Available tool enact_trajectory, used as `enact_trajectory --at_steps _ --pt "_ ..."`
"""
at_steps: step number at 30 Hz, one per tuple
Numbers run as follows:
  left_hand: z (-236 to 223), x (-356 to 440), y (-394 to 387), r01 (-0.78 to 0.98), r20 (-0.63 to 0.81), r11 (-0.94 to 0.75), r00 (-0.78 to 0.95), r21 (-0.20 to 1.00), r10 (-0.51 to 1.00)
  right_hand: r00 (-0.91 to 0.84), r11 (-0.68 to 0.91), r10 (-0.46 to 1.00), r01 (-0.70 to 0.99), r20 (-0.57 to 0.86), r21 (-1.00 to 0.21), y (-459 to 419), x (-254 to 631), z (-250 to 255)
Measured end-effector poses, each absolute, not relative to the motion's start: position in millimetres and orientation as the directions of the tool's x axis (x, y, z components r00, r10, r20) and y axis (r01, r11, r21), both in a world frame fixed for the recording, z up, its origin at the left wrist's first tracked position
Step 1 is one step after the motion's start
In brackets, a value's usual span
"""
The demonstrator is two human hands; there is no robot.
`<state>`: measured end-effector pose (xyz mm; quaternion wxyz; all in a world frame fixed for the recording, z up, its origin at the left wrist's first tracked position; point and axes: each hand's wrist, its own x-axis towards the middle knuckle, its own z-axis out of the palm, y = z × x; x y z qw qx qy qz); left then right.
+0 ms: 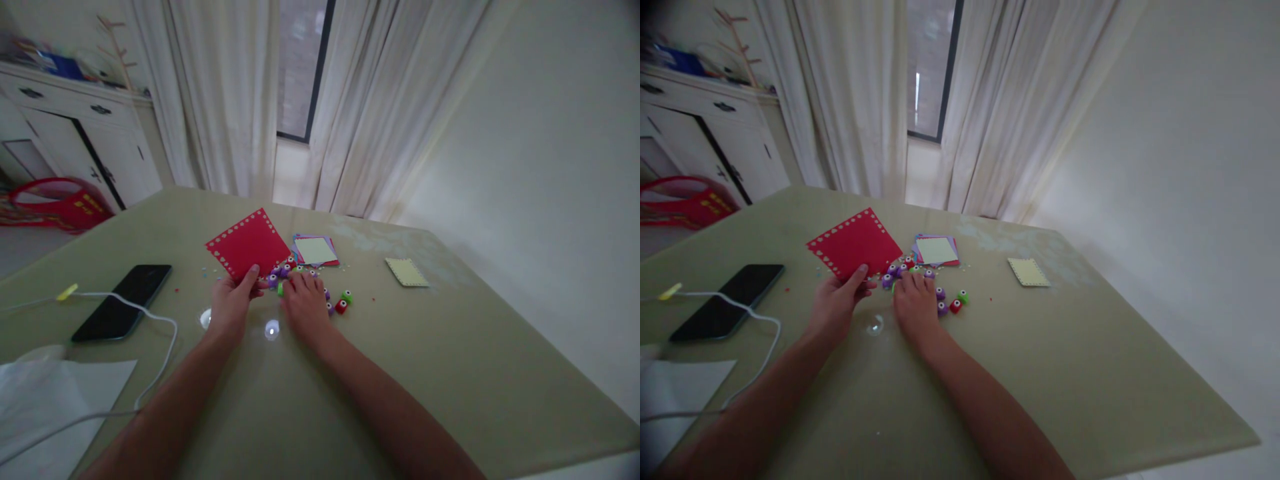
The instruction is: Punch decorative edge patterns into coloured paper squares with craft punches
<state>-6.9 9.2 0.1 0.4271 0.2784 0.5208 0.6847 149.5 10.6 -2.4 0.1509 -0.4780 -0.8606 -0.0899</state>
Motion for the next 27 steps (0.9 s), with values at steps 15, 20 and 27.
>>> enact_trajectory --at_steps 15,20,27 --pt "10.1 21.3 -26.4 -0.130 -0.077 0.048 -0.232 0.990 0.970 -0.113 0.269 0.961 0.166 0.252 -0.949 -44.7 224.0 0.2" --pt "9.8 23.8 -35.2 -0.081 -0.070 0.052 -0.239 0.995 0.968 -0.108 -0.083 0.993 -0.288 -0.054 -0.954 -32.6 232.2 1.1" --pt "11.5 26.7 -43.4 0.011 -0.034 0.037 -0.183 0.999 0.983 -0.090 -0.164 0.986 -0.438 -0.138 -0.884 -29.9 232.6 2.2"
